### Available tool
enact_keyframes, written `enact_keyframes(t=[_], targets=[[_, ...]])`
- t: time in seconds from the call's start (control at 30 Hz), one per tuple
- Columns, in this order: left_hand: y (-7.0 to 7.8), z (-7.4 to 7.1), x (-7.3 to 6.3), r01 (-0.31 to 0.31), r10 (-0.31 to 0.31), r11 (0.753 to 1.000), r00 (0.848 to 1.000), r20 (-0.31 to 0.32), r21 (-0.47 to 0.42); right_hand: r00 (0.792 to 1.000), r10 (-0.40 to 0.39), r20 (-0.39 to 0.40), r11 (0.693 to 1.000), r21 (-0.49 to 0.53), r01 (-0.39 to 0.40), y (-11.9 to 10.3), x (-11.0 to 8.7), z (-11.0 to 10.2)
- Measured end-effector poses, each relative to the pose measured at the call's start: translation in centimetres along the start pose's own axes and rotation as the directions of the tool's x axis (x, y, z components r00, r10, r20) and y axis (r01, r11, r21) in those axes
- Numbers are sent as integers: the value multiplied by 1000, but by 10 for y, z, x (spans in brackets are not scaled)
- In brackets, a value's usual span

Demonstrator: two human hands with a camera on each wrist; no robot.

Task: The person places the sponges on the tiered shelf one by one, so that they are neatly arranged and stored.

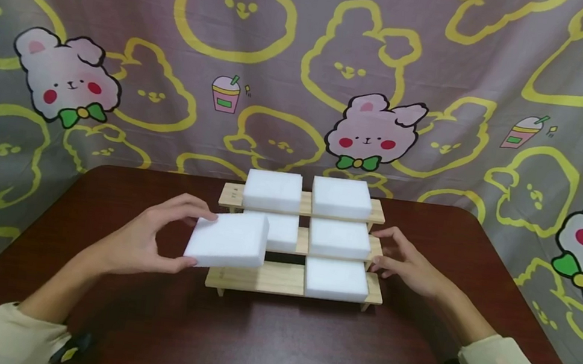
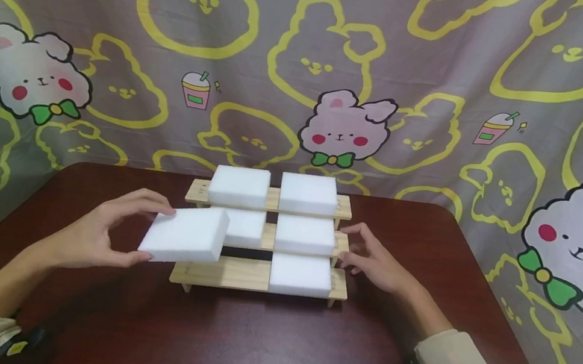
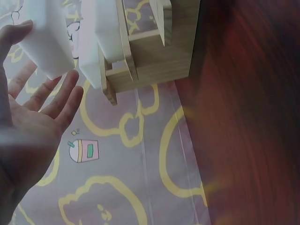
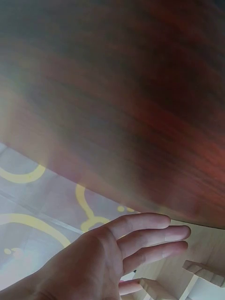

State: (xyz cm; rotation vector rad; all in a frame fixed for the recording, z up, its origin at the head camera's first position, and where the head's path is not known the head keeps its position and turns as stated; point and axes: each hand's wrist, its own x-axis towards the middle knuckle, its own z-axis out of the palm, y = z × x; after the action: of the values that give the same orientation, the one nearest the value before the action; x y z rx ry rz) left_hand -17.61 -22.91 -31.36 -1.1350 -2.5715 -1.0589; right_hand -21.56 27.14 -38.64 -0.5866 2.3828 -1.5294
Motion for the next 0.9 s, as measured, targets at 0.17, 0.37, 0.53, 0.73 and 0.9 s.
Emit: enact_keyframes(t=[0.17, 0.37, 0.53, 0.73, 0.9], targets=[[2, 5, 2, -6, 6, 1000, 1000, 19, -27, 1000, -3, 2, 1000, -2, 3, 0, 0, 0], [7, 11, 4, 13, -12, 1000, 999, 36, -23, 1000, 2, 1, 1000, -2, -2, -1, 0, 0], [12, 20, 5, 28, -27, 999, 999, 41, -16, 1000, 7, 2, 1000, -2, -7, -3, 0, 1], [17, 29, 5, 22, -20, 999, 999, 50, -49, 1000, 1, 1, 1000, -6, -1, -2, 0, 0], [19, 38, 4, -20, 23, 998, 998, 59, -58, 1000, -3, 2, 1000, -8, 3, -2, 0, 0]])
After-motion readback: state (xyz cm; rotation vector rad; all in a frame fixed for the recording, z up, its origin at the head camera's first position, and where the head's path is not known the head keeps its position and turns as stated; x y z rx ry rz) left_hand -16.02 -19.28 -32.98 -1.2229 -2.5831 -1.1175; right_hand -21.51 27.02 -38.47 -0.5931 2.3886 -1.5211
